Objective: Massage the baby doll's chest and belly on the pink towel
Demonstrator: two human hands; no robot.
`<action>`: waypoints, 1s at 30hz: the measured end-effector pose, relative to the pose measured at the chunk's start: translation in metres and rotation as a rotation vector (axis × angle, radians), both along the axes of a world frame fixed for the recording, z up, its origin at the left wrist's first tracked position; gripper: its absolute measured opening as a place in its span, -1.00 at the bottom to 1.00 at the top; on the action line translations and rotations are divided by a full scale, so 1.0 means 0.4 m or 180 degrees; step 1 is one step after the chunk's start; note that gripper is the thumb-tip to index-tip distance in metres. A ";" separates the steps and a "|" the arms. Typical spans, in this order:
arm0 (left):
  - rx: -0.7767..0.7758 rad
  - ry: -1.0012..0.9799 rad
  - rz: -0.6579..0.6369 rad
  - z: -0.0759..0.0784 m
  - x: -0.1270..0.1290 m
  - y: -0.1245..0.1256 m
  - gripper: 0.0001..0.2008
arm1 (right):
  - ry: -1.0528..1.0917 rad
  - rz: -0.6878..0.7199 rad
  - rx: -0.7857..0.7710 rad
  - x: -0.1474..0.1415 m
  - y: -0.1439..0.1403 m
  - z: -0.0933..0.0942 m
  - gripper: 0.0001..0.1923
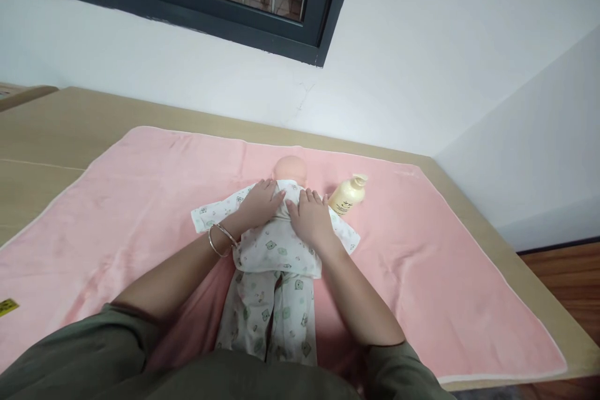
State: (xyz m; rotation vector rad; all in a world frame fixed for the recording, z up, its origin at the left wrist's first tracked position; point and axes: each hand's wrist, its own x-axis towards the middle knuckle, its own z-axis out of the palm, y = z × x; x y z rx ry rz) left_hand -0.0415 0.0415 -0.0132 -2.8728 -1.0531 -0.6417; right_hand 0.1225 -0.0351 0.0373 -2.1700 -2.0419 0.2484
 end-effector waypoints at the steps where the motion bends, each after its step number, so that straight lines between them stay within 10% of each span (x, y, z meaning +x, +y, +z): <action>1: -0.0037 0.0032 0.0026 0.001 -0.002 0.014 -0.62 | -0.0058 0.0016 0.0031 -0.014 -0.009 0.001 -0.27; 12: -0.0441 -0.0413 0.0840 0.012 0.045 -0.099 -0.53 | 0.0690 0.0042 -0.0153 0.086 0.069 -0.023 -0.41; 18: -0.0603 -0.0247 0.0247 0.034 0.015 -0.031 -0.66 | 0.0230 0.0067 0.0062 0.025 0.017 0.000 -0.42; 30: -0.0563 -0.0458 0.0678 0.020 0.030 -0.019 -0.68 | 0.0469 0.0269 0.0106 0.050 0.040 -0.010 -0.47</action>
